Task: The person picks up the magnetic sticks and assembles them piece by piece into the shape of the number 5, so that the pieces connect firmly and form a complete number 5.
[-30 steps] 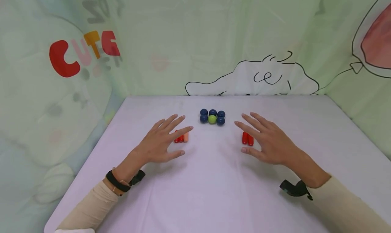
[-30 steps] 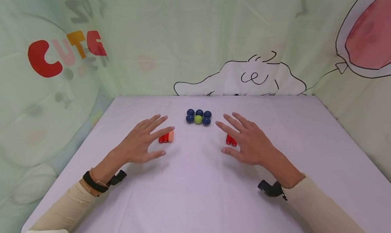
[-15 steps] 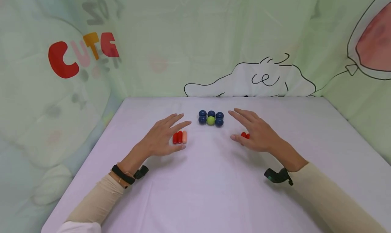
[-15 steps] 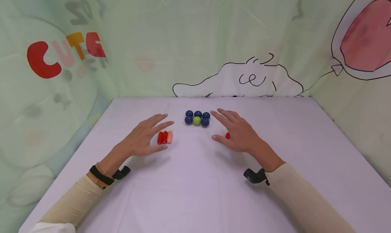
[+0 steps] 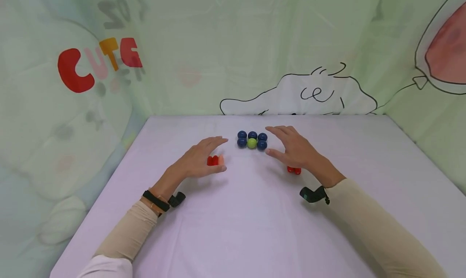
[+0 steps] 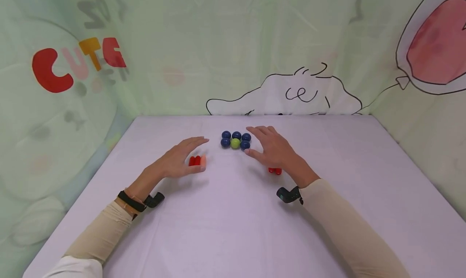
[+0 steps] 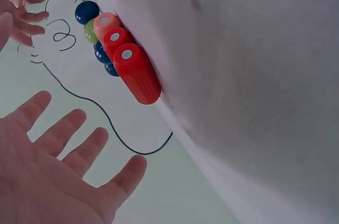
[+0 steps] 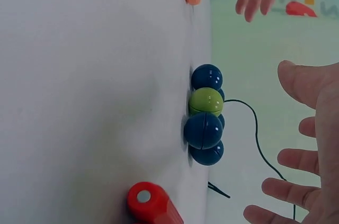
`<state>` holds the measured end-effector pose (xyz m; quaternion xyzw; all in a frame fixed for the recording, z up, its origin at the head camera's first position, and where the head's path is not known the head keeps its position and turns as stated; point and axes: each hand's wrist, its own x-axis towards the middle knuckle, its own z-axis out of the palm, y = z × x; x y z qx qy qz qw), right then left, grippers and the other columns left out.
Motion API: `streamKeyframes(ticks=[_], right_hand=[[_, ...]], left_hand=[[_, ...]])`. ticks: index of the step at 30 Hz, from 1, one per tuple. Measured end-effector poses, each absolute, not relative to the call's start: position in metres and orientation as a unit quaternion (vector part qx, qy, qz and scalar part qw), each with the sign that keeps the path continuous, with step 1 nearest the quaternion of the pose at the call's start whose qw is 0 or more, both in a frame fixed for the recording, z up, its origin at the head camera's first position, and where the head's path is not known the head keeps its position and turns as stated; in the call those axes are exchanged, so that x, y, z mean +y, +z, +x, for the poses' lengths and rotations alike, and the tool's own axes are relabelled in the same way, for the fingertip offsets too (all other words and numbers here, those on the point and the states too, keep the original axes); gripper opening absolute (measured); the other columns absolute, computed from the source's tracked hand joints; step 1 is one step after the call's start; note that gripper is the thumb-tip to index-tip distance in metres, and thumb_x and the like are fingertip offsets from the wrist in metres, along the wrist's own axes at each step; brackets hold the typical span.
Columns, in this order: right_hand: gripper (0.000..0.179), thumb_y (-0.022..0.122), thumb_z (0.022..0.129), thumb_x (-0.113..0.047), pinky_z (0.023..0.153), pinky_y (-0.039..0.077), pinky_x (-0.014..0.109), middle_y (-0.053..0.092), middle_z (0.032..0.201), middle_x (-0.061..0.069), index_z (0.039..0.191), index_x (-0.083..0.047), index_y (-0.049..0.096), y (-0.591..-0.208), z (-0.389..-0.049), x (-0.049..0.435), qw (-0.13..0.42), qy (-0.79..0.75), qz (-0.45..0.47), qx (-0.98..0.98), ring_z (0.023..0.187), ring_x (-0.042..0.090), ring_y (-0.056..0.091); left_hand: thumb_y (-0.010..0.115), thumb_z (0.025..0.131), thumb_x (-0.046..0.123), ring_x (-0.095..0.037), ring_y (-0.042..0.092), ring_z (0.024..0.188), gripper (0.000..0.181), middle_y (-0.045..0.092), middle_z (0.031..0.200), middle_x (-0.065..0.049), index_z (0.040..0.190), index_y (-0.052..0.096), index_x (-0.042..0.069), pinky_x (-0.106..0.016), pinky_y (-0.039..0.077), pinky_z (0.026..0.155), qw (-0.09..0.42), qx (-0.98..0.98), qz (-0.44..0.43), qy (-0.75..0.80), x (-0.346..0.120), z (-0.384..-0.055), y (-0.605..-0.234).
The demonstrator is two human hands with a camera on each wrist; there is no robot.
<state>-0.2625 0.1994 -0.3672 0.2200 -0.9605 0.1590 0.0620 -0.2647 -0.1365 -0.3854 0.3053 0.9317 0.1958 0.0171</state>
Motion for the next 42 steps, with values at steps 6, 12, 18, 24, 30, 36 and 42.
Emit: streamKeyframes(ticks=[6,12,18,24,30,36,42], right_hand=[[0.072,0.065,0.096,-0.047,0.108,0.037,0.065,0.042,0.155,0.018,0.155,-0.016,0.04,-0.368,-0.274,0.188,0.048,0.174,0.218,-0.959,0.142,0.039,0.035],[0.07,0.066,0.096,-0.044,0.109,0.038,0.063,0.044,0.153,0.019,0.154,-0.013,0.042,-0.371,-0.285,0.178,0.026,0.183,0.219,-0.958,0.141,0.038,0.036],[0.067,0.066,0.096,-0.042,0.11,0.038,0.06,0.047,0.151,0.018,0.151,-0.01,0.046,-0.374,-0.297,0.168,0.005,0.165,0.22,-0.961,0.139,0.036,0.039],[0.064,0.068,0.094,-0.042,0.109,0.041,0.055,0.053,0.145,0.015,0.146,-0.009,0.052,-0.375,-0.306,0.16,0.003,0.135,0.228,-0.964,0.131,0.034,0.044],[0.062,0.068,0.095,-0.043,0.108,0.042,0.052,0.055,0.144,0.015,0.144,-0.008,0.054,-0.378,-0.314,0.158,-0.001,0.104,0.235,-0.966,0.129,0.033,0.046],[0.057,0.069,0.095,-0.04,0.106,0.043,0.049,0.057,0.141,0.014,0.14,-0.007,0.059,-0.381,-0.32,0.154,-0.002,0.101,0.237,-0.966,0.125,0.032,0.047],[0.055,0.07,0.094,-0.038,0.103,0.045,0.047,0.059,0.138,0.015,0.138,-0.005,0.06,-0.383,-0.321,0.148,-0.003,0.096,0.235,-0.967,0.121,0.031,0.049]], left_hand=[[0.071,0.085,0.06,-0.021,0.029,0.149,0.087,0.033,0.162,0.004,0.158,0.032,0.034,-0.053,0.032,0.117,0.065,0.932,0.268,0.236,-0.136,-0.27,-0.388],[0.075,0.084,0.056,-0.024,0.034,0.145,0.087,0.038,0.158,-0.003,0.155,0.04,0.023,-0.052,0.037,0.114,0.094,0.929,0.256,0.249,-0.132,-0.274,-0.389],[0.08,0.081,0.049,-0.024,0.04,0.137,0.085,0.048,0.147,-0.004,0.152,0.045,0.018,-0.049,0.041,0.11,0.107,0.924,0.254,0.267,-0.129,-0.278,-0.389],[0.084,0.08,0.041,-0.026,0.045,0.131,0.086,0.052,0.141,-0.007,0.152,0.045,0.014,-0.048,0.042,0.107,0.131,0.911,0.263,0.289,-0.13,-0.283,-0.391],[0.087,0.079,0.034,-0.026,0.051,0.122,0.084,0.055,0.136,-0.008,0.149,0.048,0.011,-0.041,0.046,0.102,0.15,0.906,0.26,0.298,-0.132,-0.287,-0.394],[0.088,0.079,0.028,-0.024,0.054,0.11,0.073,0.058,0.127,-0.007,0.142,0.056,0.011,-0.037,0.051,0.093,0.156,0.905,0.242,0.315,-0.134,-0.289,-0.397],[0.088,0.079,0.025,-0.024,0.053,0.111,0.06,0.059,0.121,-0.006,0.133,0.062,0.016,-0.036,0.052,0.093,0.15,0.906,0.219,0.33,-0.136,-0.289,-0.407]])
